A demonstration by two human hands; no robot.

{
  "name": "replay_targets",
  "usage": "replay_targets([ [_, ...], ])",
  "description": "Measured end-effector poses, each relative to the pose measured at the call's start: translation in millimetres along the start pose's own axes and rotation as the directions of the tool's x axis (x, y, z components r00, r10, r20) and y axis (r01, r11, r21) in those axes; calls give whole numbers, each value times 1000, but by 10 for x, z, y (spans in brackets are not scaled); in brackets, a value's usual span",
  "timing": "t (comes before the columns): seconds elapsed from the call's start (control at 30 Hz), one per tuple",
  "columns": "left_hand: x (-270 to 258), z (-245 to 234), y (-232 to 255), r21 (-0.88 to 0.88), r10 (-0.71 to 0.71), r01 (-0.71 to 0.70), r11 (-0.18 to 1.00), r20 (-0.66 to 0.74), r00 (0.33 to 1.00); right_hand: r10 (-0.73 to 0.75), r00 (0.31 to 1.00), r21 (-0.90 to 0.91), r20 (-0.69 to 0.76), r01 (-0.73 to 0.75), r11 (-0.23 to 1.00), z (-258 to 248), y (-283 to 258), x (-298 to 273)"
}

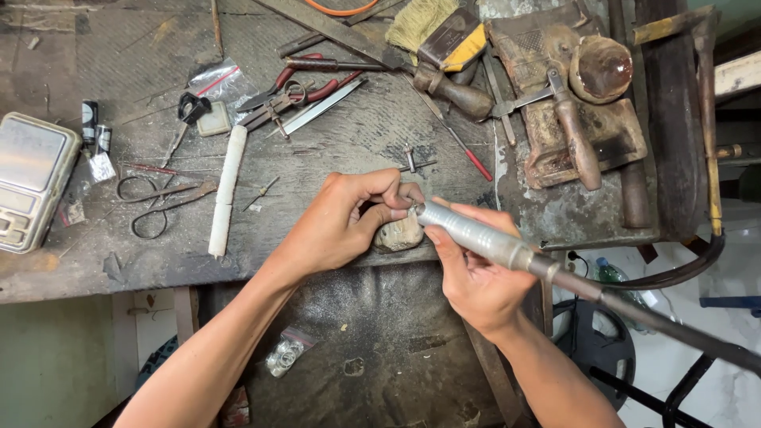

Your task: Shaping and cutting a small metal ring using a rotary tool and a jeweler's saw on a wooden peg.

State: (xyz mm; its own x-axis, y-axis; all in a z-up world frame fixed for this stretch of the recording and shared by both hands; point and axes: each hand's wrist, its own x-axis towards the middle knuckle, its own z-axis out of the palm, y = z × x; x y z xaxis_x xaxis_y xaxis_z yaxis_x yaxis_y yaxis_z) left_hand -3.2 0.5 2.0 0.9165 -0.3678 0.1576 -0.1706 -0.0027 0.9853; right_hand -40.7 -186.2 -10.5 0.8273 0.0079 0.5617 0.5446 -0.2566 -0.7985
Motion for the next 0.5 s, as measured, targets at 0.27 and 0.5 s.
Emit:
replay_targets([
  [0.27, -33, -37, -41, 40, -30, 29, 999, 34, 999, -11, 997, -105, 83, 20, 994, -129, 16, -51],
  [0.5, -63, -2, -66, 25, -46, 46, 999, 16, 999, 55, 998, -178, -6, -55, 983, -265, -60, -30],
])
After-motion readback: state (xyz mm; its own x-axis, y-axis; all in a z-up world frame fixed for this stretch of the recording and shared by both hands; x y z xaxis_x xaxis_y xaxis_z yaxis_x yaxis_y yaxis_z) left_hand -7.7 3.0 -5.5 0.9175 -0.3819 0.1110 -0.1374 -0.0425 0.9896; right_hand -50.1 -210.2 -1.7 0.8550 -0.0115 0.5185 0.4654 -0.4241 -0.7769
